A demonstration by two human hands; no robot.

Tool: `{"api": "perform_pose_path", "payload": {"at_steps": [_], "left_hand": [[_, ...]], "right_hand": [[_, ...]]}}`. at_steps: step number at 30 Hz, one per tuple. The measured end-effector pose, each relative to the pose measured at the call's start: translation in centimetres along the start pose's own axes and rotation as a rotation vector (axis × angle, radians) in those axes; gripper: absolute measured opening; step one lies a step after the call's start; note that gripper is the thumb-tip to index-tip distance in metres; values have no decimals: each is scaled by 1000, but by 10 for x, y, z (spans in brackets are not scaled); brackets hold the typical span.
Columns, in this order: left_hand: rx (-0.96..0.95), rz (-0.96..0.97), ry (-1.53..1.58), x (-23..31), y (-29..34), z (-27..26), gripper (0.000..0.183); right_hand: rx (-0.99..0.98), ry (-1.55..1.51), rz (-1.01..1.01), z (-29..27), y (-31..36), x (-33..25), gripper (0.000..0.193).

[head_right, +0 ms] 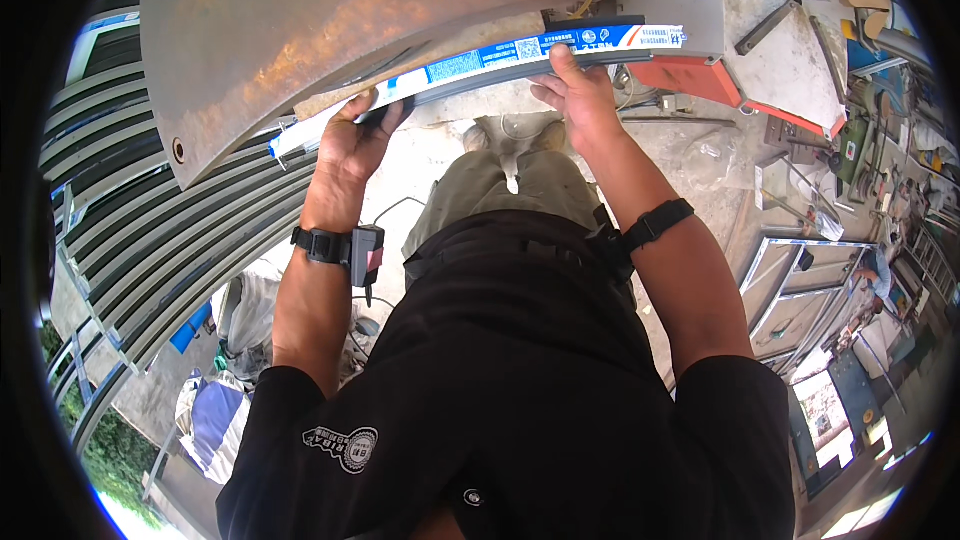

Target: Cutting metal trim with snips and assembling metal window or door frames on the workshop floor.

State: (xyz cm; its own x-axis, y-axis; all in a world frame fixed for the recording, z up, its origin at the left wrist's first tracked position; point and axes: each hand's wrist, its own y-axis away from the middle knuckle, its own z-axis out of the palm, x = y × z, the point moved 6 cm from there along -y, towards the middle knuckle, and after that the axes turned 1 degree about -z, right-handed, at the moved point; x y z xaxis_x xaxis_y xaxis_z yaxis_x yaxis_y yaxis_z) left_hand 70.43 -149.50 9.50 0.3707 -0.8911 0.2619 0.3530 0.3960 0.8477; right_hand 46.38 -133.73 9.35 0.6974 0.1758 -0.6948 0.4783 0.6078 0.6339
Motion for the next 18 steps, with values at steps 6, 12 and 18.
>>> {"api": "perform_pose_path", "payload": {"at_steps": [6,12,18], "left_hand": [[-6,60,-35,1,4,7,22],[20,101,-64,5,9,10,24],[13,157,-89,3,6,6,29]], "right_hand": [[-3,20,28,-1,-3,1,60],[-38,0,33,7,-3,0,58],[-26,-14,32,4,-10,7,54]]}}
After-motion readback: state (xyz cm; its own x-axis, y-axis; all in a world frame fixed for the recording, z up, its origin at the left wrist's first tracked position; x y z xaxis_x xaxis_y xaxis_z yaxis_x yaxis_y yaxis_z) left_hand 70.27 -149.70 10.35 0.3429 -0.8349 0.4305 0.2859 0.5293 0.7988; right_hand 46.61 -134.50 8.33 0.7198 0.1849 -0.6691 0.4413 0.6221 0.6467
